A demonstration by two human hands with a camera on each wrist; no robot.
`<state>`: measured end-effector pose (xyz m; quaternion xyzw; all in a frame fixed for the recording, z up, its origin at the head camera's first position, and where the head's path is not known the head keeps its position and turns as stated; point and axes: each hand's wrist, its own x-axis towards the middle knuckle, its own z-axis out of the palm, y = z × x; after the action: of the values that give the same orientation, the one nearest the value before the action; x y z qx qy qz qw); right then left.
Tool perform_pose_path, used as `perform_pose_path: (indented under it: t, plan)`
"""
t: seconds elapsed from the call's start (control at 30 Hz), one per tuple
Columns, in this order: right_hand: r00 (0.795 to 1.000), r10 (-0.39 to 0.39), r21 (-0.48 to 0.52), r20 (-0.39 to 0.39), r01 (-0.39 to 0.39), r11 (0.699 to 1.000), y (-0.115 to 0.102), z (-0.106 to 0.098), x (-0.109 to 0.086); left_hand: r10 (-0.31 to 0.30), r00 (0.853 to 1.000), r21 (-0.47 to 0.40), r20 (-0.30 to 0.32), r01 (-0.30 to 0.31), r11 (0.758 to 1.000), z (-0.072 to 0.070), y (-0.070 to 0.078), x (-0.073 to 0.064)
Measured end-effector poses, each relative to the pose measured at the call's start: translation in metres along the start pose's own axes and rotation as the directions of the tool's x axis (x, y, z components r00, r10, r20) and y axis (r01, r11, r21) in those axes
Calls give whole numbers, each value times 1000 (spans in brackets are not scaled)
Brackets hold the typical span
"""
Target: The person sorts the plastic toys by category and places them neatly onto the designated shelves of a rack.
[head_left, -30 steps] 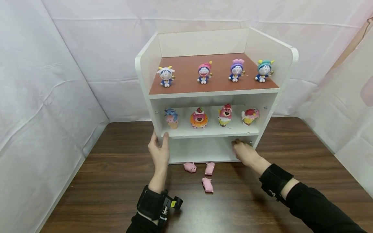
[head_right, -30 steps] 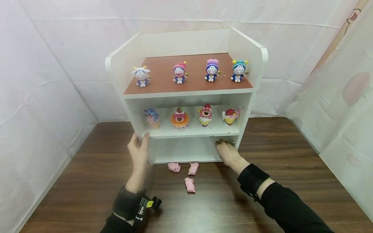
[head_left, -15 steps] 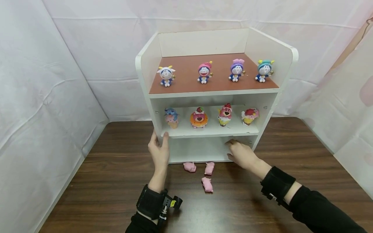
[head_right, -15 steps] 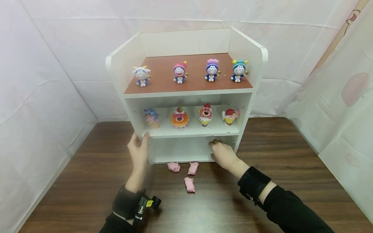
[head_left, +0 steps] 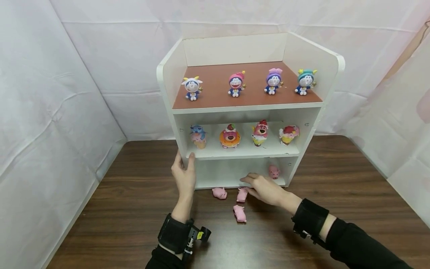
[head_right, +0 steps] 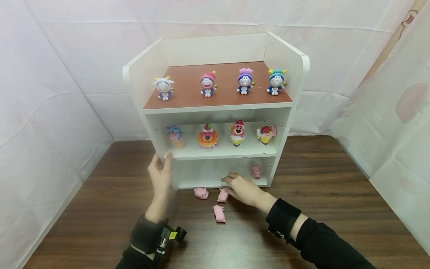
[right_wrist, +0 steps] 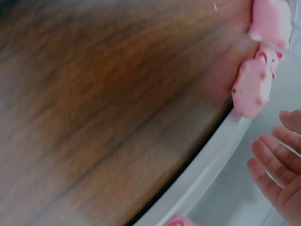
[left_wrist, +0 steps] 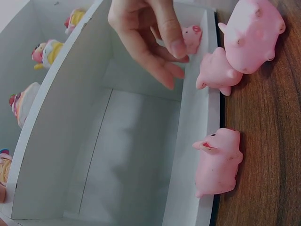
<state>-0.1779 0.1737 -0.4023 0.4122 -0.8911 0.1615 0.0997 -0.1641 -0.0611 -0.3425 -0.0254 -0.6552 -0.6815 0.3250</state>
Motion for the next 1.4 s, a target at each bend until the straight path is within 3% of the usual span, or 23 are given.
perform_pose_path:
  t: [0.37,0.6,0.97,1.2,1.4]
  plan:
    - [996,-86,47,13,86,995,-2,13,2,3,1000,-9,5,-3,1000,1,1,-1]
    - [996,-89,80,5,89,993,0,13,-3,-6,1000,-7,6,6,1000,0,-1,0]
    - [994,-101,46,-28,102,994,1,8,-26,-2,1000,-3,-2,2,1000,0,-1,0]
    - [987,-153,-18,-45,152,988,3,7,-34,1,1000,4,-1,-1,1000,0,0,-1]
    - [978,-205,-47,45,207,977,4,-3,-26,2,1000,15,-7,-2,1000,0,1,-1]
